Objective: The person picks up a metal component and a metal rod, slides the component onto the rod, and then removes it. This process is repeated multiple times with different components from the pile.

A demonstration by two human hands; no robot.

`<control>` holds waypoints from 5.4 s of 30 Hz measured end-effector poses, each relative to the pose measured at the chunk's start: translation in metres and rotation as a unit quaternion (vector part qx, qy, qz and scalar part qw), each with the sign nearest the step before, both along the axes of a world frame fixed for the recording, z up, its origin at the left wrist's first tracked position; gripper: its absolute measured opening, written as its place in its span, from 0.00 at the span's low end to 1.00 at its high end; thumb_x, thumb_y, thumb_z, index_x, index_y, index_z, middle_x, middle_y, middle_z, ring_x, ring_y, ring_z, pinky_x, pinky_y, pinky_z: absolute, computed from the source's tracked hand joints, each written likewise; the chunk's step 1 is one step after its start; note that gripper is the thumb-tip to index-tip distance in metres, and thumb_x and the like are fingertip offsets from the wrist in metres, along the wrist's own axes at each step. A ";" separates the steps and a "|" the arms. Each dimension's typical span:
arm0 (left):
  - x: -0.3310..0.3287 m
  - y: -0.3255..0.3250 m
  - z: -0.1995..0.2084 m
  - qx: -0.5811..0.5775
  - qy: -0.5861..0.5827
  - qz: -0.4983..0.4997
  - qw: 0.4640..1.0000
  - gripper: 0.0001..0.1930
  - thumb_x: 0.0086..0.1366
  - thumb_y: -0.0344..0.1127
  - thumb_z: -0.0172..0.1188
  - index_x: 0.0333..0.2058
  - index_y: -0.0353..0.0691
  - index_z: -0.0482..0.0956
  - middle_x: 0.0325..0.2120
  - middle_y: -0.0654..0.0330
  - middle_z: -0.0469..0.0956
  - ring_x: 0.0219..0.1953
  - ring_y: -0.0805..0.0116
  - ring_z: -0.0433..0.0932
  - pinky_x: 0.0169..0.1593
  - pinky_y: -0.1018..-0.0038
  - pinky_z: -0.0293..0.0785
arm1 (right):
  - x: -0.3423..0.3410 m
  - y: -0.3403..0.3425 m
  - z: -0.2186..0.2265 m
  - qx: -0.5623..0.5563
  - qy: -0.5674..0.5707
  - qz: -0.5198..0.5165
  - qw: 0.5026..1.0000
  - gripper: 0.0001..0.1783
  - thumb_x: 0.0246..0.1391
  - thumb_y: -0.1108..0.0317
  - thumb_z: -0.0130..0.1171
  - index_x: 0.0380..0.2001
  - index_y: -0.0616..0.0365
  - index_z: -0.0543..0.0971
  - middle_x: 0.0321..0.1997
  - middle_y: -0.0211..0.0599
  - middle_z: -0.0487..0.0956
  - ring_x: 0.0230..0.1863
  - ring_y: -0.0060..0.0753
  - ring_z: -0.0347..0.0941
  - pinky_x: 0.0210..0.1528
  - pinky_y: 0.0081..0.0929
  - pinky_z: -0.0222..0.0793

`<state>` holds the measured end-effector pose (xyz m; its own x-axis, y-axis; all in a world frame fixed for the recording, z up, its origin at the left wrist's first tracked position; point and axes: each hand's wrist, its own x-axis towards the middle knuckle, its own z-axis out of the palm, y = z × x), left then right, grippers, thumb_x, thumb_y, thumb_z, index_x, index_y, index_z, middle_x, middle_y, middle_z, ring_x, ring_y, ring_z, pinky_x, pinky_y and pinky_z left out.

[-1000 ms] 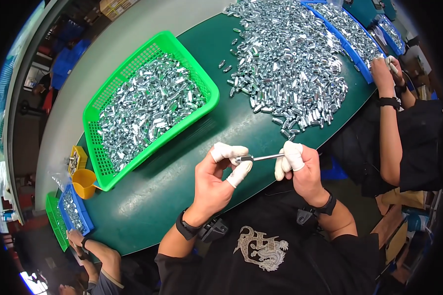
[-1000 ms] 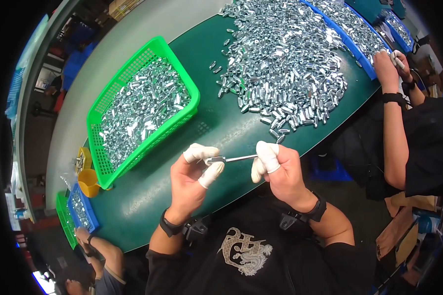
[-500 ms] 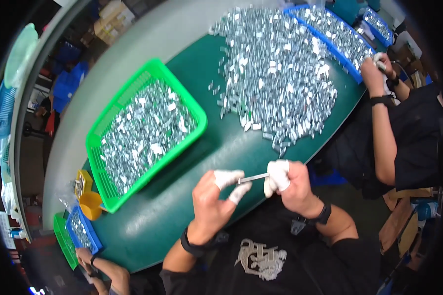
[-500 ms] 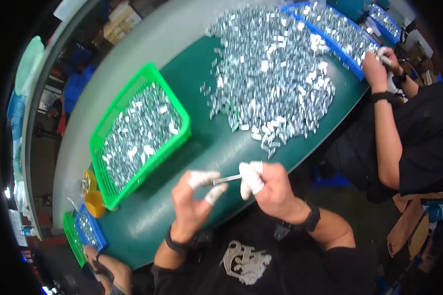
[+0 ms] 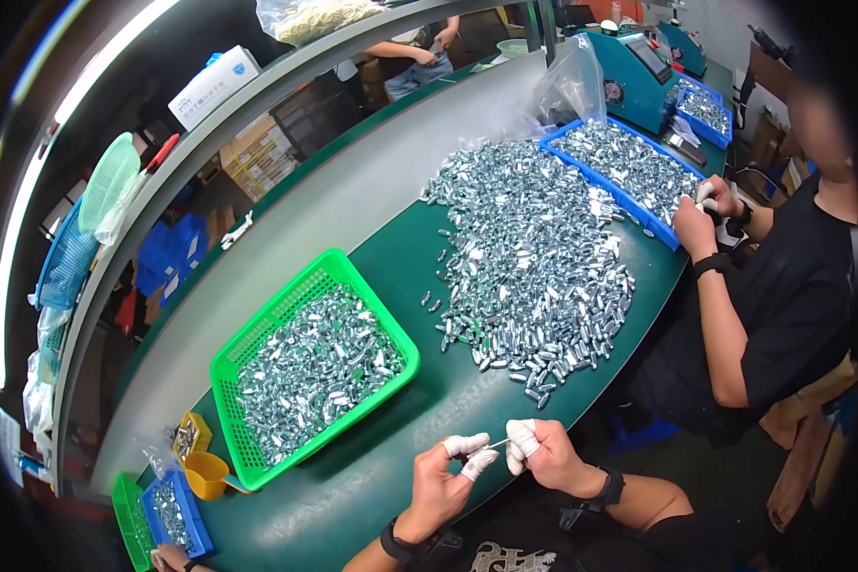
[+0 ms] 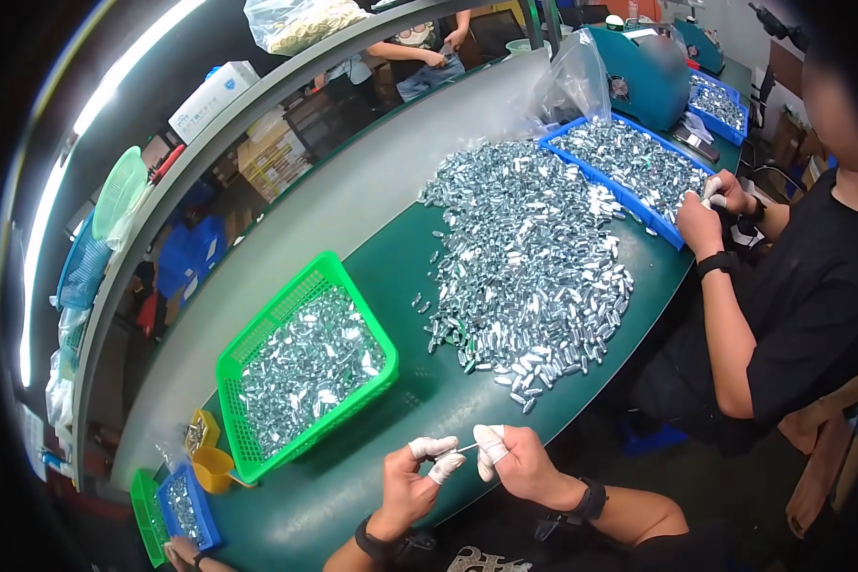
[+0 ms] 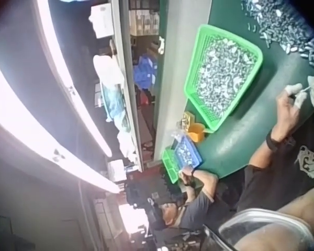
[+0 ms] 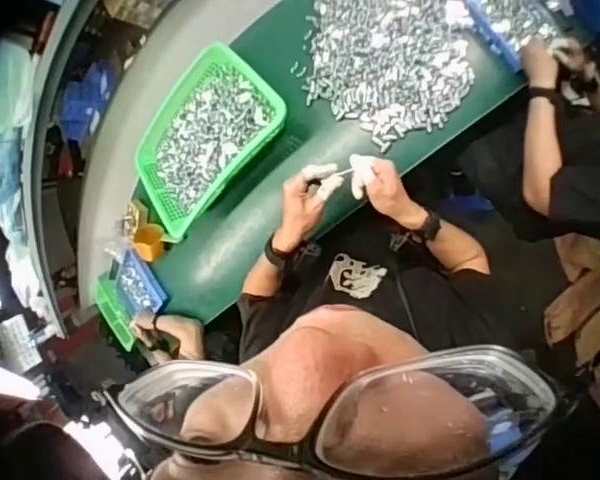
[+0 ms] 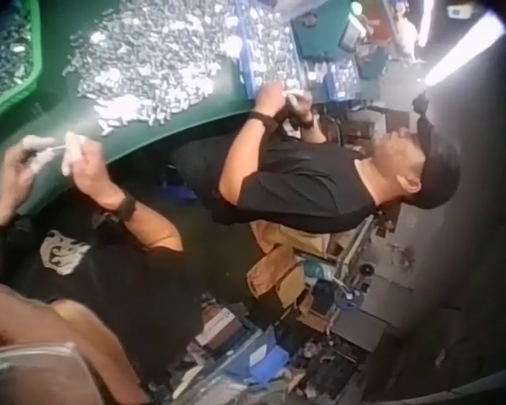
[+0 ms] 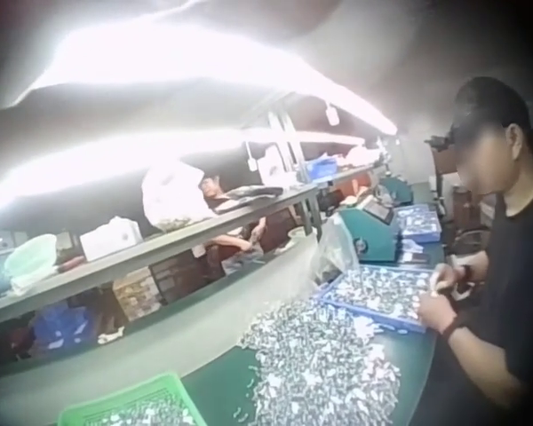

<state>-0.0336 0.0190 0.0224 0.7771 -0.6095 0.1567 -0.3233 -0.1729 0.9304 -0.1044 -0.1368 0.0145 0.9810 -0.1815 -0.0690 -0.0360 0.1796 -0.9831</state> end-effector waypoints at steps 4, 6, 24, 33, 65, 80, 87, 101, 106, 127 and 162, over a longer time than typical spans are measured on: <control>-0.003 -0.001 -0.005 -0.004 0.069 0.015 0.998 0.11 0.52 0.27 0.63 0.35 0.34 0.77 0.27 0.60 0.78 0.30 0.76 0.75 0.35 0.79 0.71 | 0.000 -0.001 -0.004 -0.025 -0.008 0.003 1.000 0.21 0.61 0.63 0.41 0.16 0.61 0.68 0.14 0.29 0.70 0.16 0.16 0.63 0.20 0.17 0.58; -0.004 -0.001 -0.004 0.000 0.085 0.018 0.996 0.11 0.52 0.27 0.63 0.36 0.33 0.77 0.28 0.60 0.78 0.31 0.76 0.76 0.37 0.79 0.71 | 0.000 -0.001 -0.005 -0.026 -0.006 0.005 1.000 0.21 0.61 0.63 0.41 0.16 0.61 0.68 0.14 0.28 0.70 0.16 0.16 0.63 0.20 0.17 0.58; 0.007 0.011 -0.013 0.036 0.165 -0.073 0.983 0.08 0.57 0.31 0.59 0.34 0.33 0.75 0.27 0.61 0.77 0.28 0.75 0.73 0.32 0.77 0.69 | 0.002 0.006 -0.008 -0.055 -0.049 0.018 0.997 0.20 0.60 0.63 0.42 0.16 0.61 0.70 0.14 0.27 0.71 0.17 0.14 0.63 0.20 0.16 0.57; 0.021 0.005 0.015 0.024 -0.181 -0.021 0.983 0.08 0.52 0.29 0.62 0.32 0.37 0.77 0.26 0.59 0.77 0.26 0.72 0.73 0.31 0.76 0.69 | 0.005 -0.002 -0.012 0.051 0.010 -0.052 0.997 0.23 0.61 0.59 0.41 0.13 0.56 0.65 0.12 0.31 0.70 0.12 0.14 0.58 0.15 0.14 0.51; 0.064 -0.058 -0.043 0.178 -0.284 0.018 0.942 0.11 0.54 0.24 0.56 0.39 0.37 0.73 0.26 0.57 0.73 0.31 0.63 0.72 0.34 0.73 0.68 | -0.015 -0.057 -0.019 0.072 -0.023 -0.145 0.986 0.23 0.61 0.61 0.40 0.13 0.58 0.68 0.13 0.29 0.72 0.13 0.12 0.56 0.16 0.14 0.52; 0.011 -0.015 -0.013 -0.132 0.284 -0.032 0.949 0.07 0.55 0.23 0.58 0.34 0.32 0.72 0.30 0.56 0.76 0.33 0.71 0.76 0.35 0.78 0.72 | 0.003 -0.014 -0.004 -0.021 0.030 -0.050 0.998 0.22 0.60 0.63 0.43 0.14 0.62 0.69 0.13 0.28 0.70 0.17 0.15 0.64 0.22 0.17 0.59; -0.001 -0.011 -0.025 -0.135 0.163 -0.033 0.977 0.06 0.56 0.23 0.57 0.33 0.31 0.72 0.30 0.58 0.75 0.33 0.73 0.75 0.35 0.78 0.72 | 0.004 0.006 -0.015 -0.011 0.010 -0.017 1.000 0.23 0.60 0.61 0.42 0.13 0.58 0.69 0.14 0.27 0.72 0.15 0.13 0.59 0.19 0.15 0.53; 0.005 -0.011 -0.009 -0.017 0.181 -0.044 0.982 0.06 0.60 0.31 0.55 0.32 0.35 0.75 0.24 0.63 0.75 0.25 0.78 0.71 0.28 0.82 0.66 | 0.006 -0.003 -0.007 -0.059 -0.061 -0.009 0.996 0.20 0.59 0.63 0.44 0.15 0.60 0.70 0.15 0.28 0.72 0.18 0.16 0.63 0.22 0.17 0.59; 0.011 -0.023 0.007 0.034 -0.129 -0.017 0.991 0.05 0.55 0.28 0.60 0.30 0.36 0.75 0.22 0.61 0.74 0.24 0.75 0.72 0.28 0.81 0.66 | 0.007 -0.017 -0.007 0.083 0.009 -0.001 0.997 0.21 0.60 0.62 0.42 0.15 0.59 0.70 0.14 0.28 0.72 0.15 0.14 0.59 0.19 0.16 0.55; 0.051 -0.045 0.004 0.265 -0.338 0.047 0.902 0.19 0.48 0.36 0.64 0.39 0.36 0.73 0.33 0.51 0.73 0.35 0.56 0.73 0.36 0.68 0.70 | -0.002 -0.065 -0.027 0.144 -0.001 -0.123 0.982 0.23 0.60 0.61 0.41 0.11 0.56 0.65 0.12 0.35 0.71 0.11 0.18 0.57 0.16 0.15 0.51; 0.056 -0.028 -0.029 0.173 -0.113 0.052 0.977 0.07 0.54 0.32 0.60 0.30 0.35 0.77 0.25 0.59 0.75 0.27 0.71 0.74 0.33 0.77 0.70 | -0.003 -0.050 -0.021 0.120 0.037 -0.099 0.987 0.23 0.59 0.60 0.42 0.11 0.56 0.65 0.13 0.35 0.72 0.12 0.16 0.57 0.16 0.15 0.52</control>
<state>0.0225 -0.0089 -0.0069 0.8072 -0.5757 0.1303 -0.4776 -0.5074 0.7172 -0.1070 -0.1868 -0.0062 0.9185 -0.3384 -0.2043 -0.0478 0.4180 -0.9072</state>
